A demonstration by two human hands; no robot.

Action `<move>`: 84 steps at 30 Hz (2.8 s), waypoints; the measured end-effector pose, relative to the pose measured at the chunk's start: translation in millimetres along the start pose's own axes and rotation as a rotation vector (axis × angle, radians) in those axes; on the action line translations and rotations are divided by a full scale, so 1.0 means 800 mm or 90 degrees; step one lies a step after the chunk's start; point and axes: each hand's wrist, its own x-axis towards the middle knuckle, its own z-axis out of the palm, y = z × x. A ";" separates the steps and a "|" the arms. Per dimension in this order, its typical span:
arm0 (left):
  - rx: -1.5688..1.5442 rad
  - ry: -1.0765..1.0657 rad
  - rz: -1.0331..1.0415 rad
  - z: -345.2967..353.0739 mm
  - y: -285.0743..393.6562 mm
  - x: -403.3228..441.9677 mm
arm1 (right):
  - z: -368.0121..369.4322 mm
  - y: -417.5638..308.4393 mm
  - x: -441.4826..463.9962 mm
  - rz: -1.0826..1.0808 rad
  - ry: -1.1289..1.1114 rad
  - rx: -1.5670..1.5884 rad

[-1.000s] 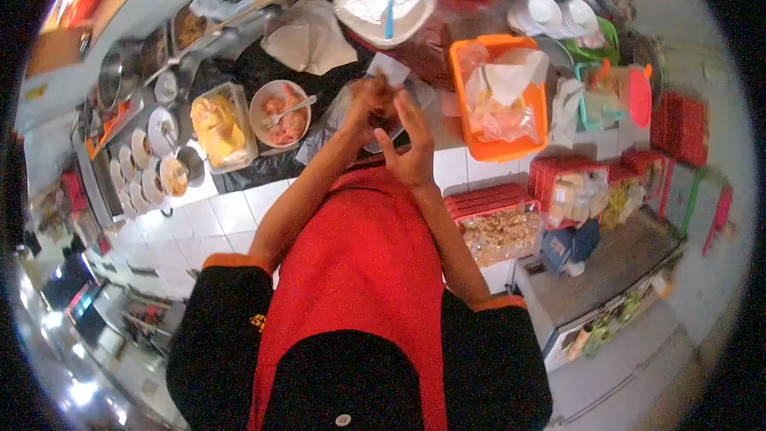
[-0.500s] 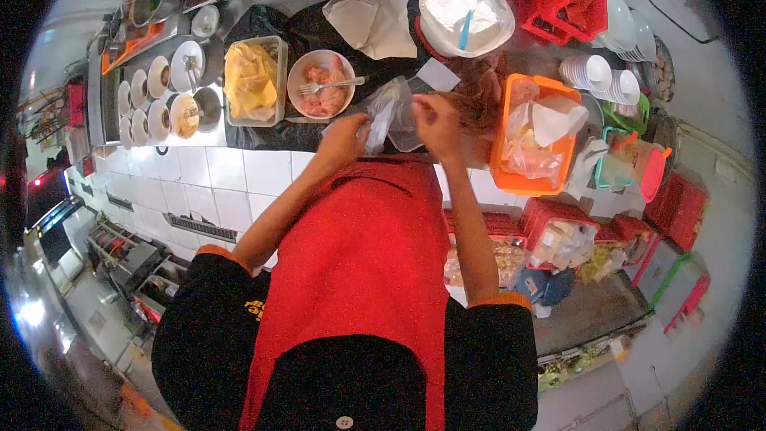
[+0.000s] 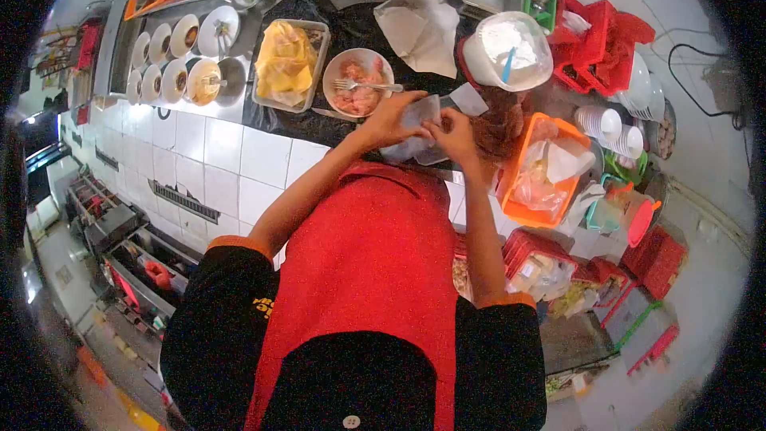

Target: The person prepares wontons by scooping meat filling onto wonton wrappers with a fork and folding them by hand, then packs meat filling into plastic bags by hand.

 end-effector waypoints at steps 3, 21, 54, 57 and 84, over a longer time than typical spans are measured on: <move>-0.116 -0.122 -0.056 -0.008 0.015 0.013 | -0.026 -0.046 -0.018 0.013 -0.034 0.194; -0.165 -0.356 -0.080 -0.041 0.018 0.041 | -0.067 -0.071 -0.023 -0.035 0.081 0.148; -0.089 -0.132 -0.087 -0.051 0.043 0.036 | -0.038 -0.085 -0.041 0.097 0.042 0.350; -0.098 -0.118 -0.041 -0.050 0.037 0.032 | -0.033 -0.081 -0.039 0.064 0.019 0.313; -0.323 0.135 -0.308 -0.084 0.002 -0.012 | 0.050 -0.112 0.005 0.073 0.079 0.735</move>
